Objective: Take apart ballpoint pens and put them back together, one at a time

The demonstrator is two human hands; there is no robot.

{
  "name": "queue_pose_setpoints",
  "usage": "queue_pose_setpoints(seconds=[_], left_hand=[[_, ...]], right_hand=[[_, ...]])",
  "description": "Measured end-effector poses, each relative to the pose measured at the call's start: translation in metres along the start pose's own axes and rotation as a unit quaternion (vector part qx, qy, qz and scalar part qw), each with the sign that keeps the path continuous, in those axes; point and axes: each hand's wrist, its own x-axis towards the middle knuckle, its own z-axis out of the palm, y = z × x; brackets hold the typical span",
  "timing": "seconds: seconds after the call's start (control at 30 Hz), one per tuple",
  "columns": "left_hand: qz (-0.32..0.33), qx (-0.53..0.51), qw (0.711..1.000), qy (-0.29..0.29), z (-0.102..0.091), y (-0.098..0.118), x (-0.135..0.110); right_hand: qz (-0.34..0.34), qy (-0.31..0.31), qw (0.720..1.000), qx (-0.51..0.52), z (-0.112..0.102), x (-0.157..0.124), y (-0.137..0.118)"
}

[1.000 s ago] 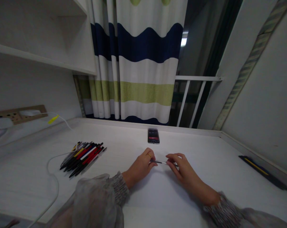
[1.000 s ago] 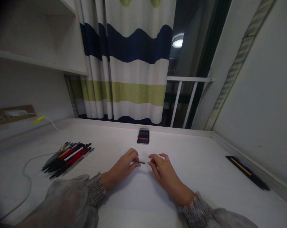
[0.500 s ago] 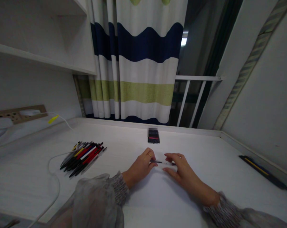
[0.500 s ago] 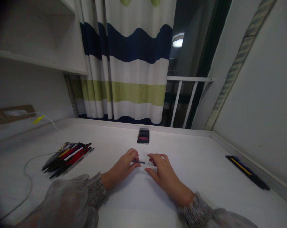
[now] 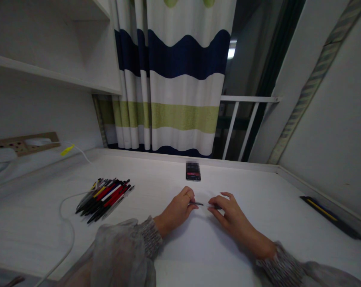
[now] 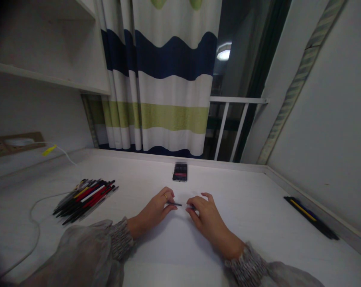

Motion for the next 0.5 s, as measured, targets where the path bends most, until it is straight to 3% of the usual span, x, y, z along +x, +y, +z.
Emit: queue_pose_setpoints(seconds=[0.17,0.5], left_hand=[[0.015,-0.008,1.0,0.003,-0.0013,0.0013,0.0009],[0.019,0.001,1.0,0.017,-0.0036,0.0023,0.0004]], right_hand=[[0.038,-0.026,0.999,0.027,-0.0025,0.0015,-0.0044],[0.057,0.022,0.997,0.049,-0.0005,0.0013,0.0014]])
